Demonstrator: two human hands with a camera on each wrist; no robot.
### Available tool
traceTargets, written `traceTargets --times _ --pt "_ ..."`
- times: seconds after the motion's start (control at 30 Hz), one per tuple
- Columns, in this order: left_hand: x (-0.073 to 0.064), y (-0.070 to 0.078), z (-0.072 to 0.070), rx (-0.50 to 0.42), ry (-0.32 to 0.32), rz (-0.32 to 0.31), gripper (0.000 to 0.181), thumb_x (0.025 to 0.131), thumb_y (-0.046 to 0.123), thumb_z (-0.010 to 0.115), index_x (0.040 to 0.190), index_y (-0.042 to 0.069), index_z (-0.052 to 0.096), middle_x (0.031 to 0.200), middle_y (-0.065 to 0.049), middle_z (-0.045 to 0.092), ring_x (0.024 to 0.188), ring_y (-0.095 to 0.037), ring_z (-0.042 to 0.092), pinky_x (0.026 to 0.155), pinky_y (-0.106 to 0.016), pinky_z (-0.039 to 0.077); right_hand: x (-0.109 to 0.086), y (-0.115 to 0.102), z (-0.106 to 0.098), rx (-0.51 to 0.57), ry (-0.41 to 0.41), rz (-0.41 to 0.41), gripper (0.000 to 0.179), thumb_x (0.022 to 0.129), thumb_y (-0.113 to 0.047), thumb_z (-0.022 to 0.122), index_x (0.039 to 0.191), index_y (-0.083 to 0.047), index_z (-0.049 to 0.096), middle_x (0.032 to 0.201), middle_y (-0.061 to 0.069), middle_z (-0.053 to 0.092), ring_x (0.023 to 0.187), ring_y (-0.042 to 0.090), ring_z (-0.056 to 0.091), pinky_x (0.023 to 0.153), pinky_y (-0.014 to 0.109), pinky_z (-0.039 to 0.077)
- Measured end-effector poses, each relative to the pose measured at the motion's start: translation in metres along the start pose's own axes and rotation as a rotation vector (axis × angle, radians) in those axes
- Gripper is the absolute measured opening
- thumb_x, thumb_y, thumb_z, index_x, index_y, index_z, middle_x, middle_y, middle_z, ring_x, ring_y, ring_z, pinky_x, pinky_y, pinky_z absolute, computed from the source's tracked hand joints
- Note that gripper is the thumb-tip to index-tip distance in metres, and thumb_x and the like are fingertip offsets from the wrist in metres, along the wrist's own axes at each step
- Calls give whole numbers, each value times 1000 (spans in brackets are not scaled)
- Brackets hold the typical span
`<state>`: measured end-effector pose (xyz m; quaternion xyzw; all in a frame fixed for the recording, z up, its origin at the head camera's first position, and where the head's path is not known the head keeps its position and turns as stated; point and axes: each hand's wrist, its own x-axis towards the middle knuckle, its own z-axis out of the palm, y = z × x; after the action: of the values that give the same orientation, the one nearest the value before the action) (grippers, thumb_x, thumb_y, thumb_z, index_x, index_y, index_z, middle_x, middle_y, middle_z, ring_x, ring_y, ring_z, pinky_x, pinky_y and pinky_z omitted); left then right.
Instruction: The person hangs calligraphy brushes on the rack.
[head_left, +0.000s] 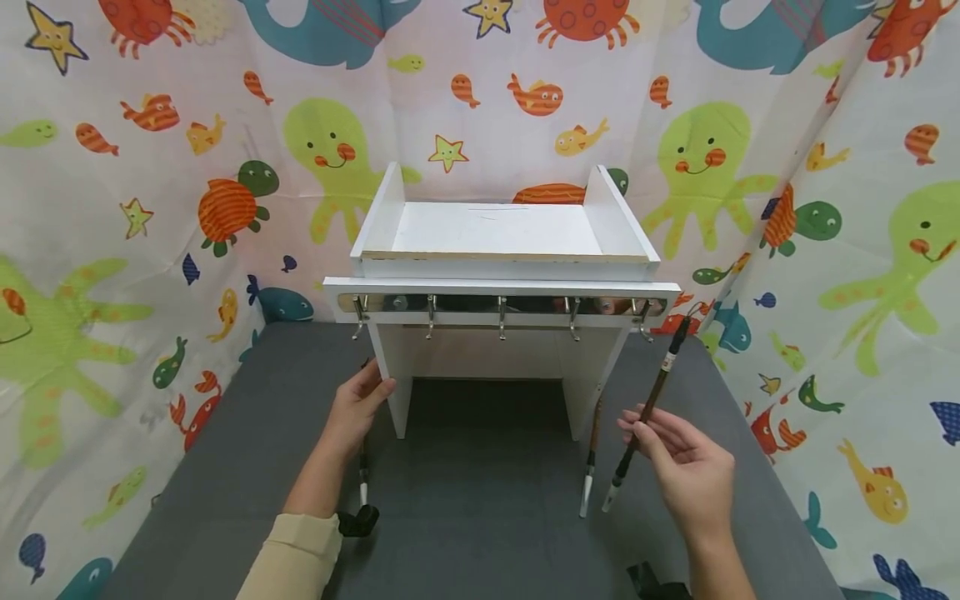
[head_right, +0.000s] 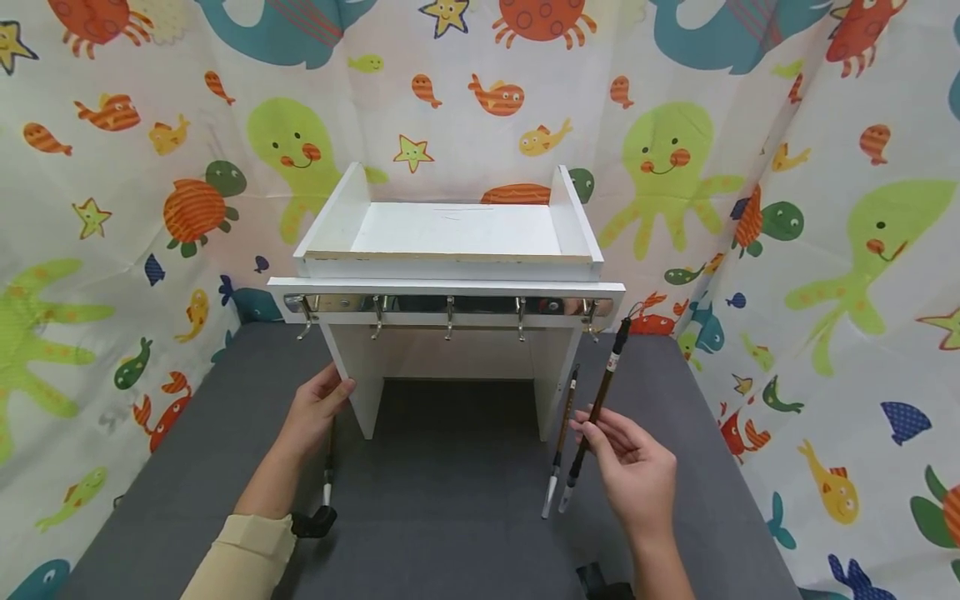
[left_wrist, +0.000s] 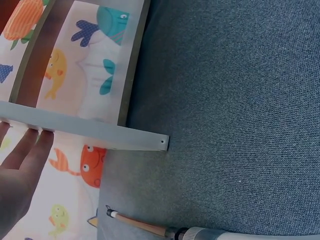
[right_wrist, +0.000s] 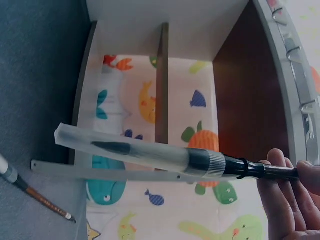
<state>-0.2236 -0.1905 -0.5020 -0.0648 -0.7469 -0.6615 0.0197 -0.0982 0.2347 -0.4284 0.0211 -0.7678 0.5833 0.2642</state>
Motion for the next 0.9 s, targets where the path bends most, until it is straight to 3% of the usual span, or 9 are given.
traceTargets --times 0.3,0.5,0.7,0.9 --pt "0 2 1 -12 -8 -3 61 101 28 62 156 13 39 157 -12 44 143 -27 43 114 -51 38 -7 -3 13 65 -140 -31 22 91 2 71 113 1 73 104 16 77 89 16 76 78 29 60" --pt "-2 6 0 -5 -21 -5 62 102 28 62 157 13 38 157 -12 44 142 -26 44 112 -43 41 -12 0 21 137 -248 -60 24 90 6 71 113 4 71 104 20 76 90 20 76 79 32 60" --pt "1 -2 1 -5 -31 16 63 102 28 61 158 12 35 158 -13 42 144 -28 42 113 -44 40 -17 8 31 196 -327 -135 25 88 13 69 112 9 69 101 27 74 89 19 77 74 33 61" --pt "1 -2 1 -17 -20 14 62 102 27 62 157 11 37 157 -13 44 142 -28 44 110 -36 43 -20 11 37 243 -394 -132 25 88 13 68 113 9 68 100 29 73 89 22 77 73 35 61"
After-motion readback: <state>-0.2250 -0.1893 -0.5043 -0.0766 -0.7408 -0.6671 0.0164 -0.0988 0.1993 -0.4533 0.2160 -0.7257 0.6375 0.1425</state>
